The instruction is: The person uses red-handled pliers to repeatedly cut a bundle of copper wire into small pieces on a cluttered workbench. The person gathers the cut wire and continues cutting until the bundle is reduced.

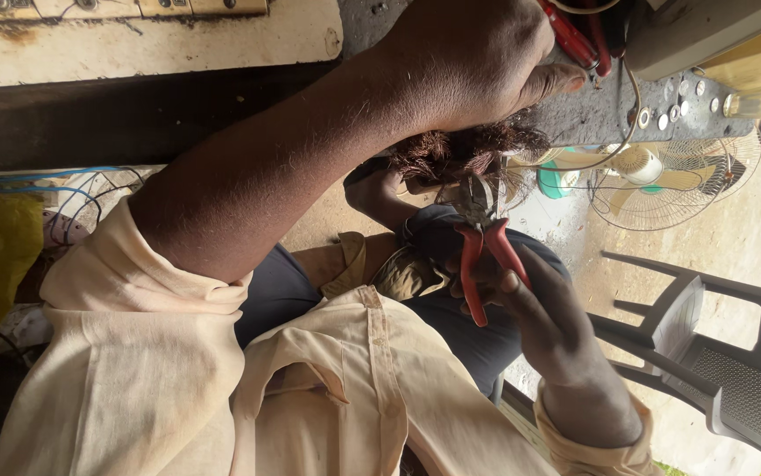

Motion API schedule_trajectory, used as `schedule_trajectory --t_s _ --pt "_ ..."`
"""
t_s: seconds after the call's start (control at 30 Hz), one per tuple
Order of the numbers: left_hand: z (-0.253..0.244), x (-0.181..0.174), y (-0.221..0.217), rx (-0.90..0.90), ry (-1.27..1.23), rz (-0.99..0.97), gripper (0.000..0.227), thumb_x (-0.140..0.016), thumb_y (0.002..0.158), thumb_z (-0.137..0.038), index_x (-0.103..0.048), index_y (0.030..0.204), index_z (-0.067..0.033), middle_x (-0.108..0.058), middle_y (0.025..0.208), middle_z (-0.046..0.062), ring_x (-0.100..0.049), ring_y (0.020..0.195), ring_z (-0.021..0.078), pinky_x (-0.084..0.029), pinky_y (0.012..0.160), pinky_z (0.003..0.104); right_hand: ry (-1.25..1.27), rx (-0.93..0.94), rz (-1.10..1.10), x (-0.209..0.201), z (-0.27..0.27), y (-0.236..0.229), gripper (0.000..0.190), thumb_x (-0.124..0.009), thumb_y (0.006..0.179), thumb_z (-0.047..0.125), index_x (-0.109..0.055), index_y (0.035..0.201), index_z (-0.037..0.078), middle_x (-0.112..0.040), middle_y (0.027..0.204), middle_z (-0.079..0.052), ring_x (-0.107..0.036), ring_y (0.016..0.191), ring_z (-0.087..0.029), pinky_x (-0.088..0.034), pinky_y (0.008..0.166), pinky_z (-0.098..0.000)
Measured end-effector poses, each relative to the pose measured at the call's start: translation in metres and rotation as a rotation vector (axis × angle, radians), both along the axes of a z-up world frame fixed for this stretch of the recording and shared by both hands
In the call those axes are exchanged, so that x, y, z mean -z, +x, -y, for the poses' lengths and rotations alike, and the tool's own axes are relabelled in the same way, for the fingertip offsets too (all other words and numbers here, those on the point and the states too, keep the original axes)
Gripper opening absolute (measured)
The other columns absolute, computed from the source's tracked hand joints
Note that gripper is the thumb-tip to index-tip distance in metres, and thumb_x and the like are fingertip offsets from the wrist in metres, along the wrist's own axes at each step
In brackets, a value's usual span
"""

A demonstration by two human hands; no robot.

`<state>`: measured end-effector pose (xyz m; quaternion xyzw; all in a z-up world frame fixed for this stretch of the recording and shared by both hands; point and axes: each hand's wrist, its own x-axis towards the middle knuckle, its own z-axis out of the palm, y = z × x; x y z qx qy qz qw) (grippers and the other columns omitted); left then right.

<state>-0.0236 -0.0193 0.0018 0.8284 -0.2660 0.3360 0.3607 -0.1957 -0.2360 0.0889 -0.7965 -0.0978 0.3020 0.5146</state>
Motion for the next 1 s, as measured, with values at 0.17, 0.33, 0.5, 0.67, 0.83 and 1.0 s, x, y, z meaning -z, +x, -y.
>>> schedule_trajectory --t_s 0.17,0.33,0.5,0.67,0.83,1.0 --pt "-0.002 0.0 0.002 -0.023 -0.045 0.1 0.058 -0.063 0.105 -0.056 -0.077 0.077 -0.0076 -0.064 0.056 0.003 -0.065 0.05 0.0177 -0.053 0.046 0.035 0.011 0.061 -0.035 0.02 -0.001 -0.001 0.048 -0.05 0.108 0.027 -0.046 0.137 -0.011 -0.065 0.117 -0.018 -0.068 0.095 -0.022 -0.058 0.08 -0.0328" --pt "-0.003 0.001 0.0 0.033 -0.042 0.033 0.051 -0.068 0.098 -0.054 -0.077 0.077 -0.0078 -0.064 0.054 0.003 -0.066 0.049 0.0186 -0.053 0.048 0.038 0.137 -0.076 -0.002 0.039 0.003 0.006 0.043 -0.054 0.112 0.019 -0.044 0.145 -0.008 -0.061 0.099 -0.011 -0.059 0.086 -0.015 -0.05 0.079 -0.0293" --pt "-0.004 0.003 0.004 0.074 -0.081 0.025 0.053 -0.072 0.101 -0.052 -0.076 0.076 -0.0055 -0.064 0.055 0.003 -0.065 0.047 0.0167 -0.052 0.047 0.035 0.173 -0.052 -0.078 0.058 0.005 0.012 0.041 -0.063 0.102 0.007 -0.049 0.138 -0.008 -0.059 0.102 -0.009 -0.056 0.084 -0.014 -0.049 0.075 -0.0283" --pt "-0.007 0.008 0.004 0.143 -0.106 0.029 0.052 -0.073 0.105 -0.047 -0.071 0.069 -0.0082 -0.061 0.051 0.001 -0.061 0.043 0.0139 -0.049 0.039 0.031 0.175 0.022 -0.095 0.083 0.014 0.009 0.037 -0.064 0.096 -0.006 -0.055 0.132 -0.008 -0.061 0.104 -0.009 -0.058 0.089 -0.013 -0.05 0.079 -0.0272" --pt "-0.006 0.012 0.006 0.187 -0.125 0.047 0.047 -0.07 0.107 -0.042 -0.069 0.072 -0.0095 -0.058 0.051 0.0 -0.06 0.042 0.0116 -0.046 0.036 0.029 0.32 -0.037 0.047 0.111 0.015 0.012 0.028 -0.065 0.098 -0.011 -0.057 0.122 0.001 -0.062 0.11 -0.006 -0.062 0.097 -0.011 -0.054 0.083 -0.0261" --pt "-0.005 0.016 0.007 0.262 -0.083 -0.15 0.049 -0.069 0.111 -0.045 -0.068 0.08 -0.0075 -0.063 0.058 0.004 -0.063 0.049 0.0148 -0.049 0.044 0.033 0.152 0.042 0.118 0.128 0.02 0.007 0.038 -0.075 0.094 -0.01 -0.061 0.129 -0.001 -0.064 0.096 -0.001 -0.056 0.082 -0.004 -0.05 0.074 -0.0208"
